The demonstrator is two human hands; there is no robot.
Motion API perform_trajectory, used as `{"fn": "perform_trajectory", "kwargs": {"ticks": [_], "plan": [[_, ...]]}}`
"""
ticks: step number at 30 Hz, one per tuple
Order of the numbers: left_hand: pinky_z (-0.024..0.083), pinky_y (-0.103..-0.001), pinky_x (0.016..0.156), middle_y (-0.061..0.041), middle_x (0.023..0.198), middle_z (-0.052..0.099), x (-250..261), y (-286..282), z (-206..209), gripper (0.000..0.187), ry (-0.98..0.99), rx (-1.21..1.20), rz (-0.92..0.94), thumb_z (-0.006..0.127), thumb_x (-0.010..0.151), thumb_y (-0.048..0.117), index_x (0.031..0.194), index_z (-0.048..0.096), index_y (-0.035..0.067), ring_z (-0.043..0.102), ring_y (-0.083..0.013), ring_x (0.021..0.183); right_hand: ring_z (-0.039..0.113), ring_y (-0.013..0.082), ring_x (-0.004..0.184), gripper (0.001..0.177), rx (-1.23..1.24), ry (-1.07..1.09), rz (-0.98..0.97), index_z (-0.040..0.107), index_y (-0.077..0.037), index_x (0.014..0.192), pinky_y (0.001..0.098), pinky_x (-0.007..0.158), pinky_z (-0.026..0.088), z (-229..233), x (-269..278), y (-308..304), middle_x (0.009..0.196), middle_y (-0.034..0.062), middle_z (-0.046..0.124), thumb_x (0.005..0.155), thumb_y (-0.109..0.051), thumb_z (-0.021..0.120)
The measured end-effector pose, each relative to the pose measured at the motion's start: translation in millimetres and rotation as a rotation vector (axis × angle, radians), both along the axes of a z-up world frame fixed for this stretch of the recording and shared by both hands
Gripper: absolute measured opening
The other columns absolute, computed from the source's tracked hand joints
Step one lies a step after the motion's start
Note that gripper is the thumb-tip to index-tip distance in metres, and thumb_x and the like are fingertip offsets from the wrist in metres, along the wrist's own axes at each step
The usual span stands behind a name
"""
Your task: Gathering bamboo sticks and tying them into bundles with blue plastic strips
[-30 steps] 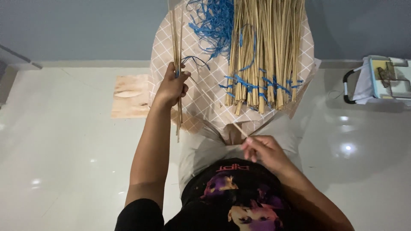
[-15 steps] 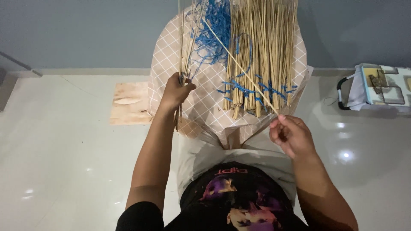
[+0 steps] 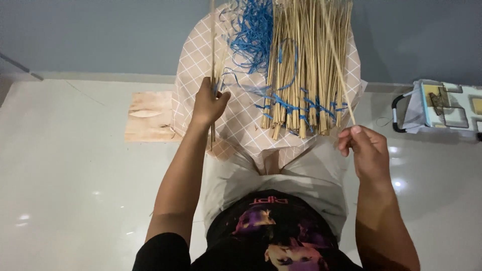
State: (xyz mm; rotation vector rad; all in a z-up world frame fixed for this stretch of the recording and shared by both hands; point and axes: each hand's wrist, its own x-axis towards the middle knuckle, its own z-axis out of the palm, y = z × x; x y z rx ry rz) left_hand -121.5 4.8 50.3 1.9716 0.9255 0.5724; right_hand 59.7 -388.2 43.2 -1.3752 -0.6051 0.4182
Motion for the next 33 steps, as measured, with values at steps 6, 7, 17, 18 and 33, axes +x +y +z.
{"fn": "perform_trajectory", "kwargs": {"ticks": [6, 7, 17, 18, 33], "plan": [[0.053, -0.039, 0.070, -0.008, 0.076, 0.068, 2, -27, 31, 0.040, -0.127, -0.023, -0.025, 0.071, 0.086, 0.023, 0.122, 0.058, 0.012, 0.068, -0.0238, 0.073, 0.054, 0.0239, 0.046, 0.040, 0.023, -0.010, -0.037, 0.070, 0.006, 0.086, 0.0339, 0.048, 0.043, -14, -51, 19, 0.055, 0.0167, 0.058, 0.107, -0.023, 0.053], [0.053, -0.039, 0.070, -0.008, 0.076, 0.068, 3, -28, 36, 0.040, -0.128, -0.024, -0.024, 0.071, 0.086, 0.023, 0.122, 0.058, 0.012, 0.068, -0.0238, 0.073, 0.054, 0.0239, 0.046, 0.040, 0.022, -0.011, -0.035, 0.070, 0.006, 0.086, 0.0339, 0.048, 0.043, -13, -61, 16, 0.055, 0.0167, 0.058, 0.107, -0.023, 0.053], [0.051, -0.040, 0.067, -0.012, 0.073, 0.065, 10, -36, 72, 0.041, -0.241, 0.206, -0.123, 0.062, 0.080, 0.006, 0.121, 0.056, 0.006, 0.065, -0.0284, 0.070, 0.041, 0.0179, 0.037, 0.038, -0.212, 0.378, 0.192, 0.064, 0.002, 0.069, 0.0308, 0.039, 0.033, -69, -134, 10, 0.046, 0.0089, 0.047, 0.099, -0.019, 0.054], [0.048, -0.032, 0.057, -0.010, 0.073, 0.062, 9, -36, 76, 0.039, -0.298, 0.280, -0.180, 0.057, 0.080, -0.002, 0.119, 0.056, 0.001, 0.057, -0.0204, 0.060, 0.038, 0.0135, 0.038, 0.039, -0.243, 0.455, 0.342, 0.061, -0.002, 0.072, 0.0286, 0.037, 0.034, -87, -133, 15, 0.050, 0.0051, 0.050, 0.103, -0.023, 0.052], [0.061, -0.044, 0.068, -0.030, 0.100, 0.076, -2, 7, 139, 0.051, -0.238, 0.774, -0.241, 0.062, 0.078, 0.000, 0.127, 0.058, -0.012, 0.076, -0.0426, 0.081, 0.050, 0.0116, 0.056, 0.038, -0.258, 0.061, 0.378, 0.070, 0.001, 0.079, 0.0253, 0.054, 0.043, -46, -129, 6, 0.063, 0.0043, 0.058, 0.104, -0.020, 0.050]]}}
